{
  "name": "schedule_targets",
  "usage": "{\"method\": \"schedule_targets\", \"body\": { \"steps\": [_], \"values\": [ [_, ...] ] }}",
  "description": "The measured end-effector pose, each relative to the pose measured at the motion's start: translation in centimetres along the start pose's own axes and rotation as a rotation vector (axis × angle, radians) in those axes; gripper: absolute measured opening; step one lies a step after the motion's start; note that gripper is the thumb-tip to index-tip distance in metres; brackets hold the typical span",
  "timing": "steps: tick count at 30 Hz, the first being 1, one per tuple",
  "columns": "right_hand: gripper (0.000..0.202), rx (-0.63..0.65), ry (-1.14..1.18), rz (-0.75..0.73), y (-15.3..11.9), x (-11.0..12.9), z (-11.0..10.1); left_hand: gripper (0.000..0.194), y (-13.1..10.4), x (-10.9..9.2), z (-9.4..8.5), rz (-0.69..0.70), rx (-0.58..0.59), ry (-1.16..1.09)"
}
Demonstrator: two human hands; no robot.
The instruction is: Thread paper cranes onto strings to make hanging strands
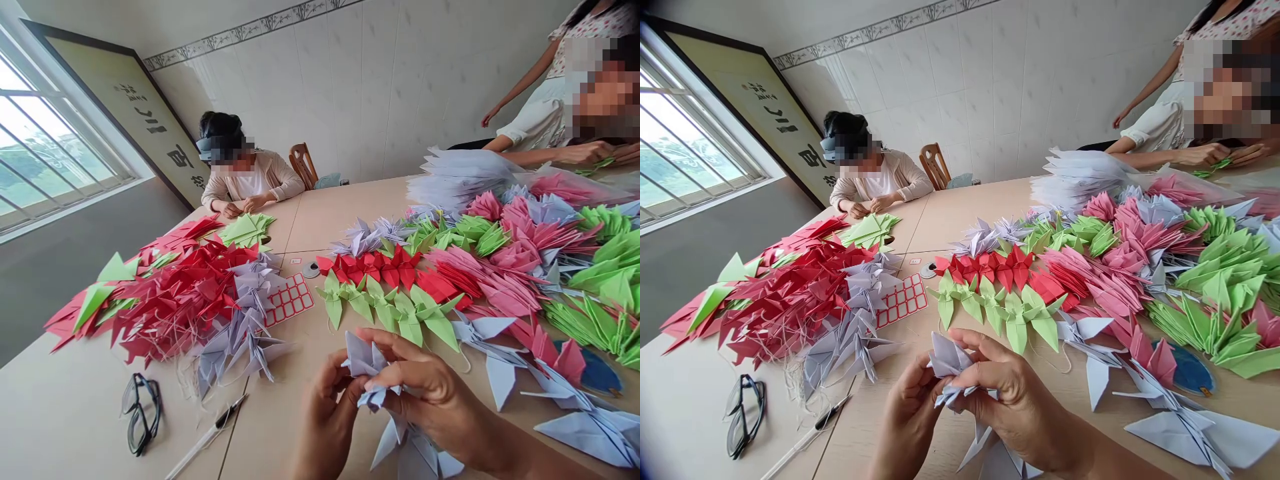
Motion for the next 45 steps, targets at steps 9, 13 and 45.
{"method": "schedule_targets", "body": {
  "steps": [9,13,45],
  "values": [
    [0.009,-0.117,-0.016,-0.033,0.5,-0.1,-0.1,0.038,-0.3,-0.4,0.1,0.071,0.102,0.034],
    [0.013,-0.114,-0.061,-0.096,0.3,0.0,0.3,0.04,-0.3,0.0,0.4,0.077,0.102,0.069],
    [0.056,-0.022,-0.71,-0.313,0.3,0.2,-0.3,0.031,0.0,-0.8,0.0,-0.058,0.157,0.116]
  ]
}}
Point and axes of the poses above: each hand's wrist, its own y-axis towards the middle knuckle, its own z-axis out of the palm, x = y × z, the point moved 2 cm from there along y, towards the middle knuckle, and after that the axes turned 3 degrees about z, right-handed, at the moved point
